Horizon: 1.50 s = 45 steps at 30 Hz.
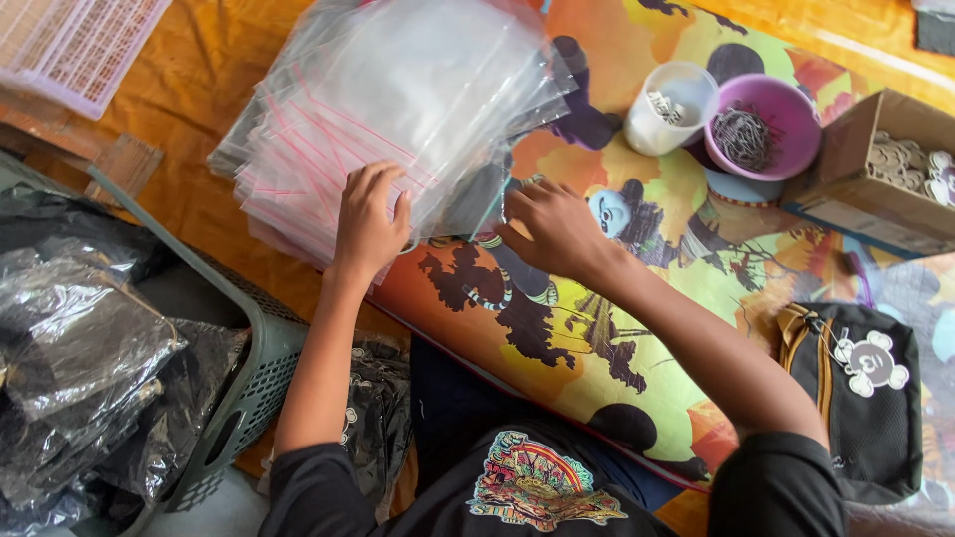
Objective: The person attaches a tan strap to a black mesh bag, zips it closed, and uses a purple brush to clean the bag's surface. They then attach a small bear-shaped charm to the zipper pull and place the finished bag into a clear plastic bag.
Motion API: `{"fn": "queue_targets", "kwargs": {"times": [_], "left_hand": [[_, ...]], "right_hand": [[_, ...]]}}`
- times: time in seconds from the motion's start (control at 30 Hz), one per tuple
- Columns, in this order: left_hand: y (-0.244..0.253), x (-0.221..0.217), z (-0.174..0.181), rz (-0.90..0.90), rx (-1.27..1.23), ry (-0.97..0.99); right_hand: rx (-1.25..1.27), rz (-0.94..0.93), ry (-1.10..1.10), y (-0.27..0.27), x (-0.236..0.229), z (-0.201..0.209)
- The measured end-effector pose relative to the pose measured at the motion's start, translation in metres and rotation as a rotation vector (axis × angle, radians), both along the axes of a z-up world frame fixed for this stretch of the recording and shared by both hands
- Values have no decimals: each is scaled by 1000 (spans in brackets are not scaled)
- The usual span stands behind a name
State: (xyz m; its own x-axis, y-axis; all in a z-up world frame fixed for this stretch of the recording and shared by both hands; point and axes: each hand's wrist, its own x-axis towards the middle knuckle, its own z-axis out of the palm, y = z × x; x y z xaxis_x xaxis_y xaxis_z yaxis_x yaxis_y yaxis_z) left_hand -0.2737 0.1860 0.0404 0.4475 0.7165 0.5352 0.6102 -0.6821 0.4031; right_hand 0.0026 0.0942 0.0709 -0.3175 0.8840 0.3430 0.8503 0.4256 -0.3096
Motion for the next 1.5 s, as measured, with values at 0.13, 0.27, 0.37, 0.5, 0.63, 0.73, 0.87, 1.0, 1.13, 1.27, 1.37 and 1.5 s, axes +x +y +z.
{"fn": "queue_targets", "kwargs": {"times": [0.13,0.27,0.37,0.5,0.63,0.73,0.87,1.0,1.13,1.27,1.37,1.5], "left_hand": [[19,4,-16,81,-13,4],[11,15,-16,219,-87,11],[10,15,-36,274,-131,43],[14,9,-58,284,-119,64],[11,10,-55,285,-121,57],[11,12,-46,279,-113,63],[-4,13,-31,178,-99,-89],[-13,37,-40,68,161,-130],[-59,75,-28,-124,322,-176],[-94,120,-7,-604,180,-180],[-112,153,-2,-785,144,-174],[-119,182,-17,-888,127,-151]], "right_hand": [[103,13,-37,75,-45,-21],[55,-32,-115,116,-77,-35],[-5,-89,-169,122,-94,-48],[54,-202,-255,132,-105,-72],[101,-215,-271,133,-100,-77],[8,-207,-338,116,-78,-45],[477,-27,-191,65,-19,-16],[342,36,-217,-22,46,25],[189,-31,-149,-113,87,41],[-28,-86,12,-192,114,24],[-60,-157,-20,-230,121,21],[1,-262,-192,-265,129,18]]}}
